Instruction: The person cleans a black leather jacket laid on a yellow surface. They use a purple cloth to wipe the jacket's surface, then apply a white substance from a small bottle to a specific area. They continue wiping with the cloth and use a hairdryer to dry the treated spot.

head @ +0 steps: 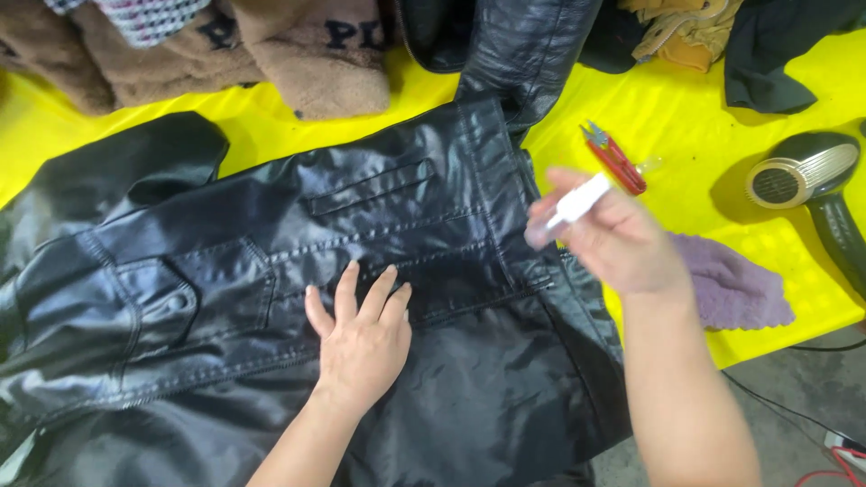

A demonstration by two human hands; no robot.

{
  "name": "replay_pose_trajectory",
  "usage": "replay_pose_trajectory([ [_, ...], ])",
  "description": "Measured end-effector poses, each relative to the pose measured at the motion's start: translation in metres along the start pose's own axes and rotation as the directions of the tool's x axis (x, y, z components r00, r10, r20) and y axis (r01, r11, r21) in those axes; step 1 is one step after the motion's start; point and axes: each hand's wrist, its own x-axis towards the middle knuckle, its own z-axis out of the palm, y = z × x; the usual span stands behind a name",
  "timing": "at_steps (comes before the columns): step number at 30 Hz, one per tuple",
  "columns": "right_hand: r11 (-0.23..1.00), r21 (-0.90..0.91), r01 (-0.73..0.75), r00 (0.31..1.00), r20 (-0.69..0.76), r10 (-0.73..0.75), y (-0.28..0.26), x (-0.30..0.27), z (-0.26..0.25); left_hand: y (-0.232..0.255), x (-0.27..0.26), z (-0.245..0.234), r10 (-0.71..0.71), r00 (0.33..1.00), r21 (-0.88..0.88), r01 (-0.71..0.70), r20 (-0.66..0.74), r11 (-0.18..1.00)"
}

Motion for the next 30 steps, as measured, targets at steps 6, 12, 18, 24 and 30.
replay_pose_trajectory([
  [6, 0.99, 0.089, 0.106, 0.994, -0.046, -0.102, 0.007, -0.003, 0.067, 0.0, -0.017, 0.016, -0.054, 0.981, -0.137, 0.08, 0.185, 0.987],
  [12, 0.539, -0.842, -0.03, 0.986, -0.114, -0.124, 0.038, -0.011, 0.086, -0.001, -0.016, 0.011, -0.052, 0.99, -0.149, 0.072, 0.132, 0.986],
  [18, 0.336, -0.933, -0.127, 0.961, -0.2, -0.192, 0.067, -0.014, 0.124, -0.004, -0.013, 0.004, -0.03, 0.975, -0.208, 0.076, 0.219, 0.975],
  [24, 0.182, -0.979, -0.095, 0.942, -0.148, -0.303, 0.082, 0.0, 0.132, -0.005, -0.013, 0.006, -0.02, 0.955, -0.227, 0.09, 0.294, 0.97],
  [30, 0.021, -0.995, -0.099, 0.941, -0.1, -0.323, 0.101, -0.001, 0.128, -0.007, -0.015, 0.008, -0.001, 0.966, -0.215, 0.059, 0.259, 0.975],
])
